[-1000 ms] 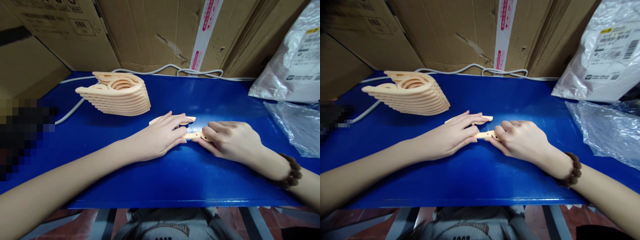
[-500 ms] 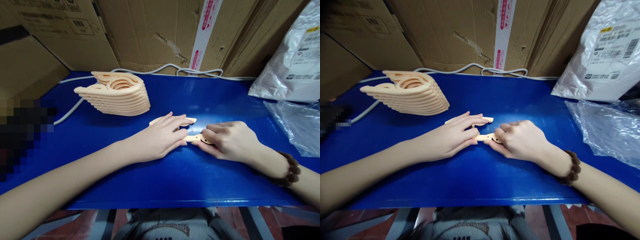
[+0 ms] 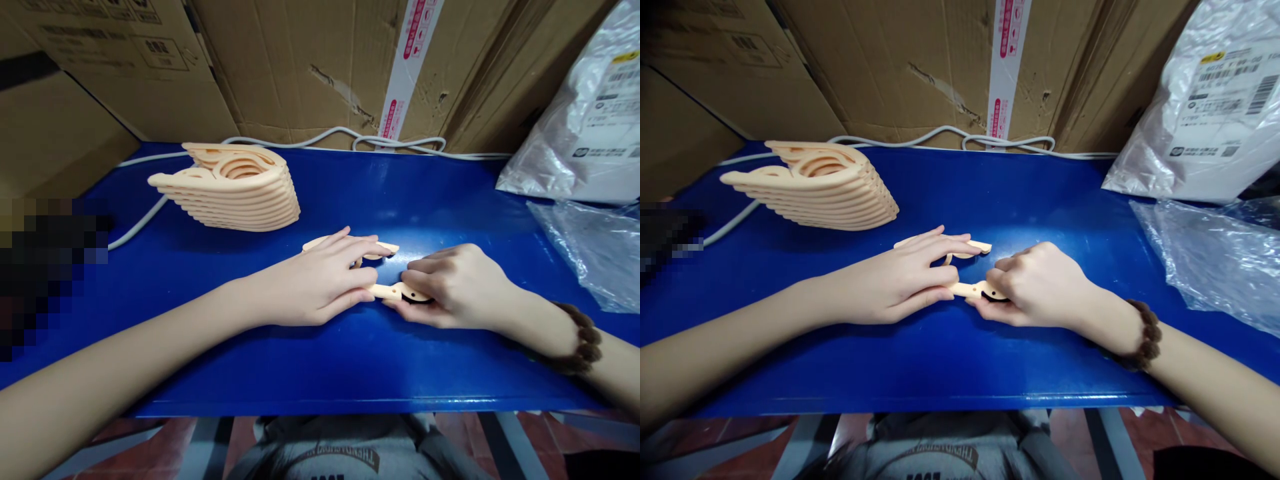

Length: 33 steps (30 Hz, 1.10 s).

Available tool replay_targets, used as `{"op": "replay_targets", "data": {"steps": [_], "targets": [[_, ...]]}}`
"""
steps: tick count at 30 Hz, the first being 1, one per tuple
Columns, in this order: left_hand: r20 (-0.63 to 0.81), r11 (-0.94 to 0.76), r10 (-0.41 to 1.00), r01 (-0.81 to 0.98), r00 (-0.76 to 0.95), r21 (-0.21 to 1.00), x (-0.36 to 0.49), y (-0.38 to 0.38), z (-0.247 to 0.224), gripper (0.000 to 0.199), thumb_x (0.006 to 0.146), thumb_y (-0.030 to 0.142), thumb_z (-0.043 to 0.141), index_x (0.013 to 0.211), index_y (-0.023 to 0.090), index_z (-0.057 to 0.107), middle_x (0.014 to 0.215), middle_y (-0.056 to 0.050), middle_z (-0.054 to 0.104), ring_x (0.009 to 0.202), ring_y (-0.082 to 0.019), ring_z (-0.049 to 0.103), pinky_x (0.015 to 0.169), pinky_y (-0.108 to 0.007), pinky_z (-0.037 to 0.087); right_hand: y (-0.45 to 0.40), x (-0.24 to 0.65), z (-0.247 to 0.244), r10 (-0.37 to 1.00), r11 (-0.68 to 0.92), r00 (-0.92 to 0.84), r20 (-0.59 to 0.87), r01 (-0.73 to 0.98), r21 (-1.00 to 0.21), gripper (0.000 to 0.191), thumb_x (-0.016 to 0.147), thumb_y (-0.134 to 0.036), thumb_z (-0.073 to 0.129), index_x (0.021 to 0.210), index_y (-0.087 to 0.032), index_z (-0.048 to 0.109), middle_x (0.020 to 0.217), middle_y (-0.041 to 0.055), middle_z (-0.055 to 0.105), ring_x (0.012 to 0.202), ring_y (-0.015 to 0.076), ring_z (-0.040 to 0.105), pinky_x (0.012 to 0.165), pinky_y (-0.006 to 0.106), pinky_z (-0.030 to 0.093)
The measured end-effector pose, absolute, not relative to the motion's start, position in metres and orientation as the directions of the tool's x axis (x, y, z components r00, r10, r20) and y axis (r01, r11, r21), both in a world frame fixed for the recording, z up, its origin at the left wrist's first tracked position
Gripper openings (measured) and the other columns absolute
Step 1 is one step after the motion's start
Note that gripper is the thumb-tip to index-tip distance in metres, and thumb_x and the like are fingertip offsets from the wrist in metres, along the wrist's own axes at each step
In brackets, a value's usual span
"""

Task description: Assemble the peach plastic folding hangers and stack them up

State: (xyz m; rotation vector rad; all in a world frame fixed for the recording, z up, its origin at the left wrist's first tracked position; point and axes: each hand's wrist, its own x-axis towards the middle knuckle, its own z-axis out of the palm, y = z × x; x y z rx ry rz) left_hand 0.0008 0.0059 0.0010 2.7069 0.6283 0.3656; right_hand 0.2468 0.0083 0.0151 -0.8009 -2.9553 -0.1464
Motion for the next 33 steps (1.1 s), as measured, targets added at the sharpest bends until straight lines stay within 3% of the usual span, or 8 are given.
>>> {"op": "replay_targets", "data": {"steps": [10,14,17,20,23,26,30,33], "targets": [[0.115,-0.808,0.454,0.353,0.884,0.473,-0.001,0.009,0.007,0.026,0.104,0.030,0.036,0.105,0.020,0.060,0.153,-0.009,0.038,0.145,-0.022,0.030,0.121,-0.057,0.015,0.010,0.246,0.010,0.466,0.884,-0.877,0.115,0.466,-0.030,0.050,0.096,-0.045,0.044,0.056,-0.018,0.054,0.047,-0.0005,0.051,0.042,0.0096,0.039,0.049,0.030,0.020],[0.146,-0.809,0.443,0.324,0.885,0.490,-0.001,0.011,0.006,0.024,0.103,0.028,0.037,0.101,0.020,0.060,0.151,-0.009,0.041,0.144,-0.024,0.033,0.121,-0.058,0.014,0.012,0.246,0.011,0.425,0.904,-0.894,0.145,0.427,-0.017,0.053,0.097,-0.049,0.044,0.057,-0.017,0.055,0.048,-0.0005,0.051,0.043,0.0097,0.040,0.049,0.030,0.019],[0.196,-0.804,0.453,0.303,0.870,0.512,-0.003,0.014,0.003,0.018,0.098,0.036,0.051,0.097,0.019,0.059,0.149,-0.011,0.044,0.140,-0.027,0.037,0.120,-0.054,0.021,0.010,0.245,0.013,0.343,0.939,-0.923,0.175,0.341,-0.040,0.057,0.097,-0.056,0.044,0.056,-0.018,0.053,0.049,-0.0017,0.051,0.043,0.0091,0.039,0.049,0.030,0.020],[0.220,-0.791,0.489,0.323,0.844,0.520,-0.005,0.017,0.001,0.029,0.092,0.044,0.059,0.108,0.019,0.058,0.151,-0.014,0.040,0.141,-0.029,0.035,0.117,-0.051,0.028,0.003,0.244,0.014,0.297,0.952,-0.937,0.185,0.276,-0.131,0.054,0.098,-0.053,0.043,0.057,-0.019,0.050,0.051,-0.0019,0.051,0.044,0.0096,0.039,0.049,0.030,0.022],[0.218,-0.766,0.538,0.365,0.814,0.529,-0.007,0.019,-0.001,0.026,0.096,0.031,0.052,0.119,0.019,0.058,0.151,-0.012,0.040,0.143,-0.025,0.031,0.118,-0.047,0.028,-0.003,0.242,0.014,0.292,0.947,-0.938,0.187,0.257,-0.191,0.046,0.094,-0.048,0.045,0.058,-0.020,0.050,0.051,-0.0022,0.048,0.046,0.0112,0.039,0.051,0.029,0.025],[0.252,-0.748,0.581,0.386,0.774,0.540,-0.006,0.021,-0.003,0.031,0.095,0.018,0.047,0.125,0.020,0.057,0.146,-0.010,0.044,0.140,-0.021,0.036,0.117,-0.040,0.031,-0.004,0.241,0.013,0.287,0.947,-0.937,0.197,0.247,-0.204,0.044,0.092,-0.050,0.047,0.059,-0.021,0.047,0.053,-0.0031,0.045,0.049,0.0119,0.037,0.053,0.029,0.026],[0.338,-0.734,0.612,0.353,0.715,0.580,-0.006,0.025,-0.008,0.038,0.093,0.018,0.053,0.131,0.019,0.053,0.140,-0.011,0.048,0.132,-0.019,0.047,0.110,-0.031,0.041,0.002,0.239,0.014,0.289,0.952,-0.934,0.212,0.257,-0.166,0.053,0.088,-0.066,0.050,0.061,-0.020,0.047,0.058,-0.0025,0.044,0.056,0.0132,0.037,0.057,0.030,0.027],[0.397,-0.745,0.628,0.370,0.669,0.555,-0.006,0.026,-0.010,0.048,0.087,0.017,0.061,0.133,0.018,0.049,0.136,-0.009,0.053,0.127,-0.020,0.052,0.108,-0.030,0.043,0.006,0.238,0.015,0.295,0.955,-0.929,0.224,0.277,-0.109,0.052,0.087,-0.067,0.052,0.065,-0.020,0.052,0.063,-0.0002,0.048,0.062,0.0159,0.041,0.062,0.032,0.029]]}}
